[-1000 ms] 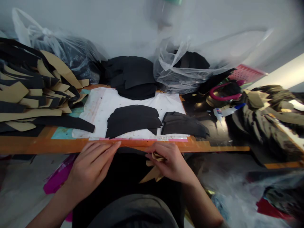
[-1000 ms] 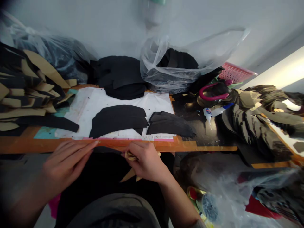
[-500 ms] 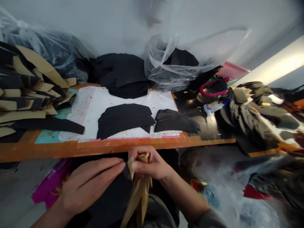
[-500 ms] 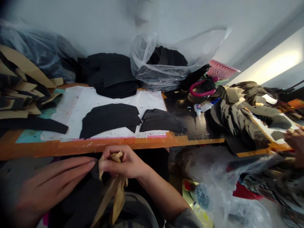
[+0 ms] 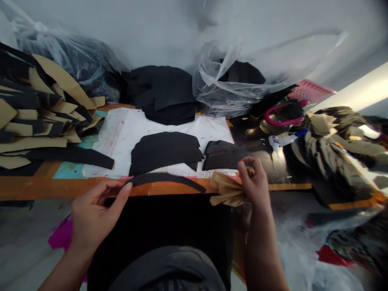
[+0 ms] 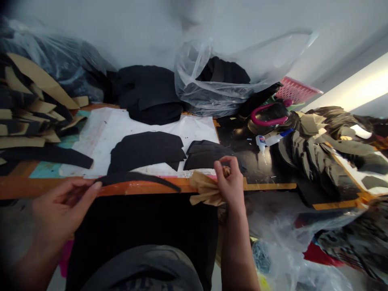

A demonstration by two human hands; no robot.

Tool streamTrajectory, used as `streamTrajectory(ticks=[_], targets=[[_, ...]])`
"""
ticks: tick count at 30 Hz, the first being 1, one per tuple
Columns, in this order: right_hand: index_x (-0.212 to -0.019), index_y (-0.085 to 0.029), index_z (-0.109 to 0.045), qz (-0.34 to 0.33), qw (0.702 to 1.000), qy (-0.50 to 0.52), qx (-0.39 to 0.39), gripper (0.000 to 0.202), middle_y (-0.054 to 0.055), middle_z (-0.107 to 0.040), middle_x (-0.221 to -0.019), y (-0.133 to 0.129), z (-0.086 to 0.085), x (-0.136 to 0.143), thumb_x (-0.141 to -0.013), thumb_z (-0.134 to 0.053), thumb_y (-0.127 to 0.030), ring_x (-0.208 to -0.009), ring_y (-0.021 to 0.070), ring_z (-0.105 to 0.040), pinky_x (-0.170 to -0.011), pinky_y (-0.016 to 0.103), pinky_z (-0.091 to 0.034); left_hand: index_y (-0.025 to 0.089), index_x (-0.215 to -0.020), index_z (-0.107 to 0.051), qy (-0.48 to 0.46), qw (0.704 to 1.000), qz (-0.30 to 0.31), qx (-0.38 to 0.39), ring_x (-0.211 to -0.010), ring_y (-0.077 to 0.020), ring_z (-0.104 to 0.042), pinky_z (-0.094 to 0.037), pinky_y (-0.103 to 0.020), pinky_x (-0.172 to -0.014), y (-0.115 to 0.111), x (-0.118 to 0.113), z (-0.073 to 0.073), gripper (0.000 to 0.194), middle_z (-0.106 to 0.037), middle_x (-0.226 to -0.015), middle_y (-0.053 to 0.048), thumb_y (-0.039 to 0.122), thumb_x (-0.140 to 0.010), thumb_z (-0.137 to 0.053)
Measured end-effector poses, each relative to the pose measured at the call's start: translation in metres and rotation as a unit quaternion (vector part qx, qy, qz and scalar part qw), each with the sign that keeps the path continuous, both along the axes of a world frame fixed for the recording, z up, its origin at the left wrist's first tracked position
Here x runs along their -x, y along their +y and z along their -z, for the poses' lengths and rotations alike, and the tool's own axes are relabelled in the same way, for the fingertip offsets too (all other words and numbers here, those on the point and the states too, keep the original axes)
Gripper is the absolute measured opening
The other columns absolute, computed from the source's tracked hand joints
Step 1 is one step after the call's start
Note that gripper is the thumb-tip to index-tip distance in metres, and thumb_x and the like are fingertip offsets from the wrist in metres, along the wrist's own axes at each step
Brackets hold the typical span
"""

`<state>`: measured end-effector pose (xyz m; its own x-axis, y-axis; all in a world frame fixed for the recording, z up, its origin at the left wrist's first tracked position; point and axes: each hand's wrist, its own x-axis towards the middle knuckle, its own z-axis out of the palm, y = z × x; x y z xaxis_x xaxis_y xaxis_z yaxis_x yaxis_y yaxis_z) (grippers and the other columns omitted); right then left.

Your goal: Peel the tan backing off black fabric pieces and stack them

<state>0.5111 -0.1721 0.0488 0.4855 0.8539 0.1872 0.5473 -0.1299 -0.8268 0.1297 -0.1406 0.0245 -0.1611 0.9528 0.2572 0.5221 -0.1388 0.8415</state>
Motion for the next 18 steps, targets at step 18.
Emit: streamTrajectory(ticks=[18], targets=[[-0.107,-0.019,-0.065,-0.226,0.946,-0.159,0.168,0.021,0.006,-0.068,-0.100,0.032,0.014,0.089,-0.088,-0.070,-0.027,-0.087,0.0224,-0.064,-0.076,0.031,-0.043,0.022,-0.081,-0.064,0.006,0.998,0.037,-0.051,-0.068,-0.0095,-0.063,-0.051,-0.020,-0.066,0.009,0.001,0.003,0.015,-0.069,-0.081,0.005,0.032,-0.084,-0.074]])
